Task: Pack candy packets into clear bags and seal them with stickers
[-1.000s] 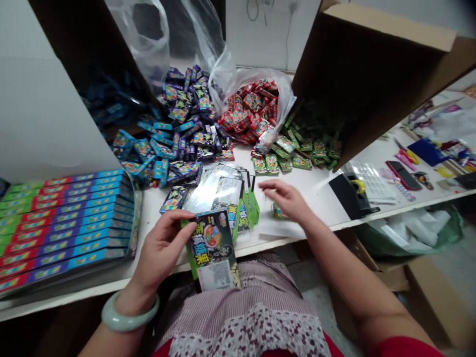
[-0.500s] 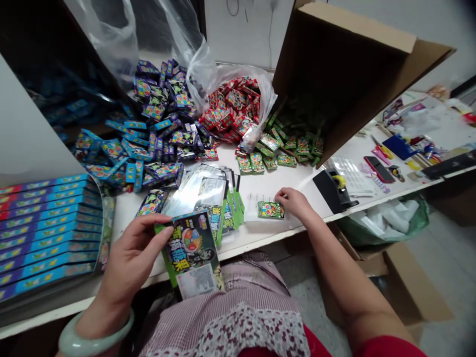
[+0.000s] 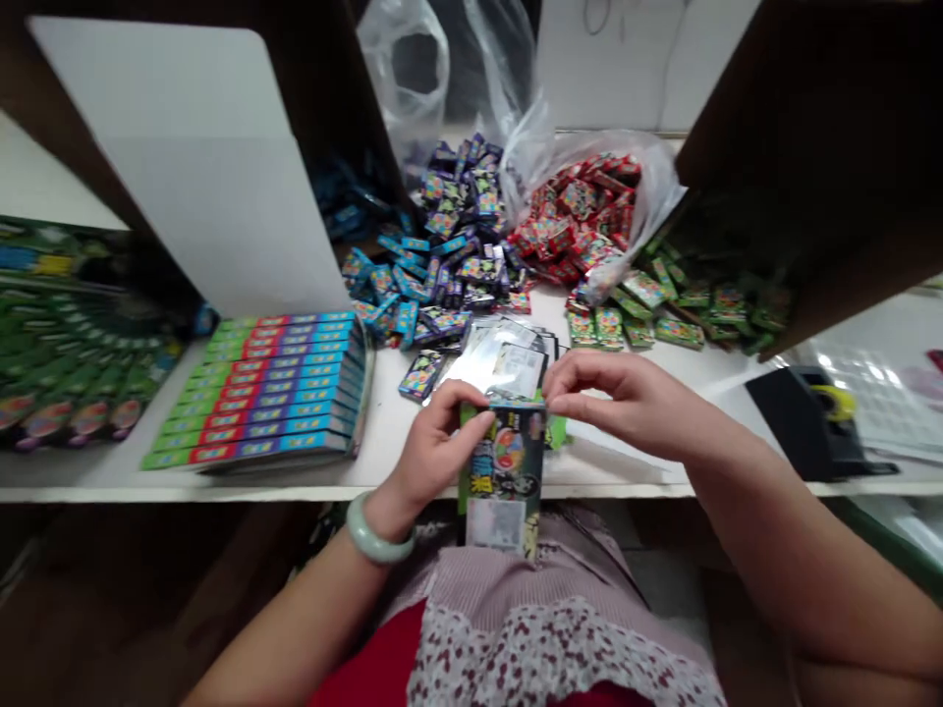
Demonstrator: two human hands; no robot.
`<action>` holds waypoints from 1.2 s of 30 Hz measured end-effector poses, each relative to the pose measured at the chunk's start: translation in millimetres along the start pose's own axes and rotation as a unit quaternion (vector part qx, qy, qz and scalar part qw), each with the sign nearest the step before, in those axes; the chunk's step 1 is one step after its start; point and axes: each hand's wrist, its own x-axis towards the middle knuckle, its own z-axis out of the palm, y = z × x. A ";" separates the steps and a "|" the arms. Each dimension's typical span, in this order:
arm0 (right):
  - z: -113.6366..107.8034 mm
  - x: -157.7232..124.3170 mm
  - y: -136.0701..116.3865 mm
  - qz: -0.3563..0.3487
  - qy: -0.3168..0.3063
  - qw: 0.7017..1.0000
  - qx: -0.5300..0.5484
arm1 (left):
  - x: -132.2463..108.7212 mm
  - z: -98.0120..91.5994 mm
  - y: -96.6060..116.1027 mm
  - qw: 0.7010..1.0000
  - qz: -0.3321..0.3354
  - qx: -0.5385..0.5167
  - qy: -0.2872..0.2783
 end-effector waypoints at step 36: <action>57.0 48.8 16.7 0.342 -0.165 0.889 0.255 | -21.9 1.8 10.2 0.981 -0.156 -0.106 0.039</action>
